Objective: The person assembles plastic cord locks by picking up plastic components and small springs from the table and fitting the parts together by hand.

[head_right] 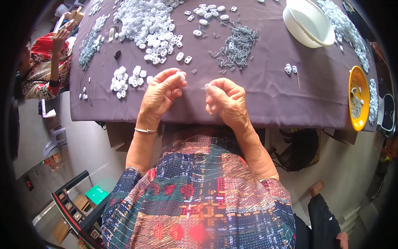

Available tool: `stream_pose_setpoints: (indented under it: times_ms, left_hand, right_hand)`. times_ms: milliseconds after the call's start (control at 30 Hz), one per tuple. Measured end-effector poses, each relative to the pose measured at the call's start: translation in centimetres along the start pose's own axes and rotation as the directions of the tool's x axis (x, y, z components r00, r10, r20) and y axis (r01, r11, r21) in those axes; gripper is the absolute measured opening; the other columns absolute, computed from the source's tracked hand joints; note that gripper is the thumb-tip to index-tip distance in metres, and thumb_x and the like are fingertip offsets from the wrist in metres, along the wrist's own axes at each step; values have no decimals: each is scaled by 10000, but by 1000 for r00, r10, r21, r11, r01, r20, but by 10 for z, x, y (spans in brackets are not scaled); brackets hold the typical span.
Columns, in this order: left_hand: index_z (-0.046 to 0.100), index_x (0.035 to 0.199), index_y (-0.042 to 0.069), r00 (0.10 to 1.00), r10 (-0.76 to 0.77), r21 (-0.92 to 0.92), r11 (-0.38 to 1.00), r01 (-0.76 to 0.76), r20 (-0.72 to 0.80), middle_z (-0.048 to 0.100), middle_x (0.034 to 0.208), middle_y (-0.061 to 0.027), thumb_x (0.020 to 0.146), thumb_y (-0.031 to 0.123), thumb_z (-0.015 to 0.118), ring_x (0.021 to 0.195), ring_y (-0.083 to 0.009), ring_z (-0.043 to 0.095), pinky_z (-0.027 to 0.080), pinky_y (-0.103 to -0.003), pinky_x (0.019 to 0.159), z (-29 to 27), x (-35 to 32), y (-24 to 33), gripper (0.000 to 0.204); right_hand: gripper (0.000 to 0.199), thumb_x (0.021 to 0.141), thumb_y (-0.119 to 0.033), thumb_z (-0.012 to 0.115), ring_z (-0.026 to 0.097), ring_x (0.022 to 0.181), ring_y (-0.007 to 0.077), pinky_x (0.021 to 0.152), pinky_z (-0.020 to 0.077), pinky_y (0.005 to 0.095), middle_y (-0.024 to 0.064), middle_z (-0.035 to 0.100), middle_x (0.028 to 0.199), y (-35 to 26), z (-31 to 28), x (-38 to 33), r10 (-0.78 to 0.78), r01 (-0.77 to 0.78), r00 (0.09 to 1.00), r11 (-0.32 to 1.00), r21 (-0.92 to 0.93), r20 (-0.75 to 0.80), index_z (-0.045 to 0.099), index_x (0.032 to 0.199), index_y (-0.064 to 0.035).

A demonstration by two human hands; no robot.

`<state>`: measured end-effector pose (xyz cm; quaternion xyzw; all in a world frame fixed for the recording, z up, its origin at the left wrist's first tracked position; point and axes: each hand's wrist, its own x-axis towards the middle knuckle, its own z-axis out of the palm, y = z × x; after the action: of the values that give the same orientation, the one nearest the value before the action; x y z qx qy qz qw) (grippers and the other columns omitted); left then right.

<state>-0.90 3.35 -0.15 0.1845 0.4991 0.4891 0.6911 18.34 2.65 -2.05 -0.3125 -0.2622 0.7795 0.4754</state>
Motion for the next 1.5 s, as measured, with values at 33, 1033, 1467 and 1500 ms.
stream_pose_setpoints:
  times_ms: [33,1033,1467,1500]
  left_hand:
    - [639,921,45,991,130,134,983,-127,-13,627,797,-32,775,93,686,645,-123,588,462,-234,550,1,-7,-3,161]
    - [655,876,60,539,761,867,-59,-496,360,633,791,-30,699,66,723,725,-188,584,459,-275,657,3,-8,-37,189]
    - [592,1051,7,998,46,-94,995,-42,42,651,912,-84,825,43,617,773,-155,642,528,-225,617,-3,-33,-26,230]
    - [592,1051,7,998,40,-96,995,-36,40,651,912,-84,825,43,617,773,-155,642,528,-225,617,-2,-34,-26,230]
  right_hand:
    - [68,879,-53,536,451,458,87,402,400,250,67,551,642,1,0,0,-3,3,1000,1000,4,2,566,883,8]
    - [86,887,-61,531,469,472,82,417,416,242,65,560,665,5,0,-2,-35,34,999,996,-85,-9,558,907,19]
    - [100,858,-102,592,487,476,61,437,402,187,33,571,624,-3,21,-12,44,-99,988,921,-378,-149,584,858,-2]
    - [100,856,-105,595,490,479,55,442,400,177,29,575,626,-5,24,-14,29,-93,987,903,-420,-156,589,854,-5]
